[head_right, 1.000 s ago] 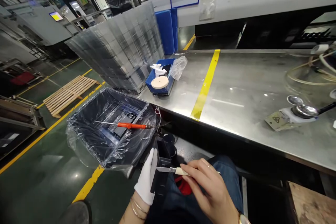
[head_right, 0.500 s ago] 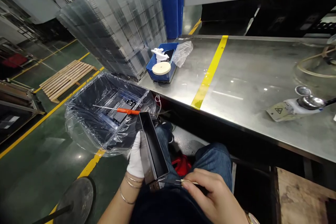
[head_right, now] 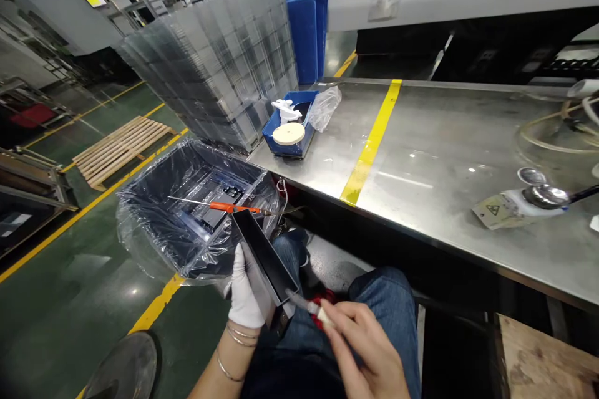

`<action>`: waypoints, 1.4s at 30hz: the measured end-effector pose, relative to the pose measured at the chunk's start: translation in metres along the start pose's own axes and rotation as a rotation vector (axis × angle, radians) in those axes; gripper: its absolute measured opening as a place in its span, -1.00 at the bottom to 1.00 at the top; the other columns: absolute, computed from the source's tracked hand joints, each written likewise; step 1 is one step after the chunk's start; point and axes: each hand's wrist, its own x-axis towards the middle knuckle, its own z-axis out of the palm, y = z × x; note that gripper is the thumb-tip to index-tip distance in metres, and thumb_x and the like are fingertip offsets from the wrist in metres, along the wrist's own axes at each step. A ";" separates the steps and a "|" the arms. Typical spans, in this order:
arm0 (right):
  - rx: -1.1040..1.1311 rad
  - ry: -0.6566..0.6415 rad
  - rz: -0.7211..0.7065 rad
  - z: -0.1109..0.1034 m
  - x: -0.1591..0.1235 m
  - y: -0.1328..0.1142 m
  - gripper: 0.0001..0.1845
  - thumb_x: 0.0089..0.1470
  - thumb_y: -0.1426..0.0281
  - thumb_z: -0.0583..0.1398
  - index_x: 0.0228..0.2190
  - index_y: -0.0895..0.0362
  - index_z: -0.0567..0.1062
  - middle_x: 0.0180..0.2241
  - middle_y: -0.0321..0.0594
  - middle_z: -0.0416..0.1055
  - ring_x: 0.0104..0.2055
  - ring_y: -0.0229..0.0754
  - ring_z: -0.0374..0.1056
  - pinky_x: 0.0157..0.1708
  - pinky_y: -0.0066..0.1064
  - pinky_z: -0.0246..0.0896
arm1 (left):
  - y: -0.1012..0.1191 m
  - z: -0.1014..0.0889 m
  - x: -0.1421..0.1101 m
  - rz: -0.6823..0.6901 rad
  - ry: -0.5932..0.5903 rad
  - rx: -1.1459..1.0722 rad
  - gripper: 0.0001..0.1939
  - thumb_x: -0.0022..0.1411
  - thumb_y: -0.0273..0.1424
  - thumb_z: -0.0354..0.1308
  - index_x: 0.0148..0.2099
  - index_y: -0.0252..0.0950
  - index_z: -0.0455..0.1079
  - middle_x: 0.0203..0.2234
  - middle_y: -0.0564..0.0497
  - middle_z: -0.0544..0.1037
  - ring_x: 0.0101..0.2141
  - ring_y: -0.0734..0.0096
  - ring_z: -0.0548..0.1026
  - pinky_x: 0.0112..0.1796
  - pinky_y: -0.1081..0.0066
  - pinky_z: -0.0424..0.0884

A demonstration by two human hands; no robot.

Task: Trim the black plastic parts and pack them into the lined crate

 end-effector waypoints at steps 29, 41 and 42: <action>0.055 0.044 -0.038 0.023 0.055 -0.023 -0.85 0.22 0.41 0.18 -0.41 0.05 0.36 -0.50 -0.39 0.30 -0.50 -0.34 0.28 -0.50 -0.59 0.24 | -0.015 0.013 -0.032 -0.462 -0.358 0.216 -0.54 0.00 -0.07 0.38 -0.21 -0.37 0.56 -0.33 -0.02 0.59 -0.23 0.34 0.51 -0.07 0.45 0.34; -0.560 -0.369 -0.622 -0.064 0.108 0.003 -0.77 0.31 0.34 0.12 -0.37 0.17 0.44 -0.54 -0.29 0.31 -0.53 -0.28 0.24 -0.53 -0.41 0.10 | -0.033 0.015 -0.025 -0.949 -0.425 0.255 -0.70 0.24 -0.23 0.06 -0.26 -0.33 0.51 -0.33 -0.13 0.59 -0.26 0.18 0.50 -0.07 0.27 0.27; -0.577 -0.406 -0.655 -0.063 0.111 0.006 -0.73 0.32 0.32 0.10 -0.41 0.17 0.43 -0.56 -0.30 0.29 -0.54 -0.27 0.21 -0.54 -0.39 0.07 | -0.036 0.015 -0.024 -0.974 -0.426 0.264 -0.67 0.26 -0.21 0.05 -0.23 -0.35 0.51 -0.33 -0.14 0.59 -0.27 0.16 0.50 -0.08 0.25 0.27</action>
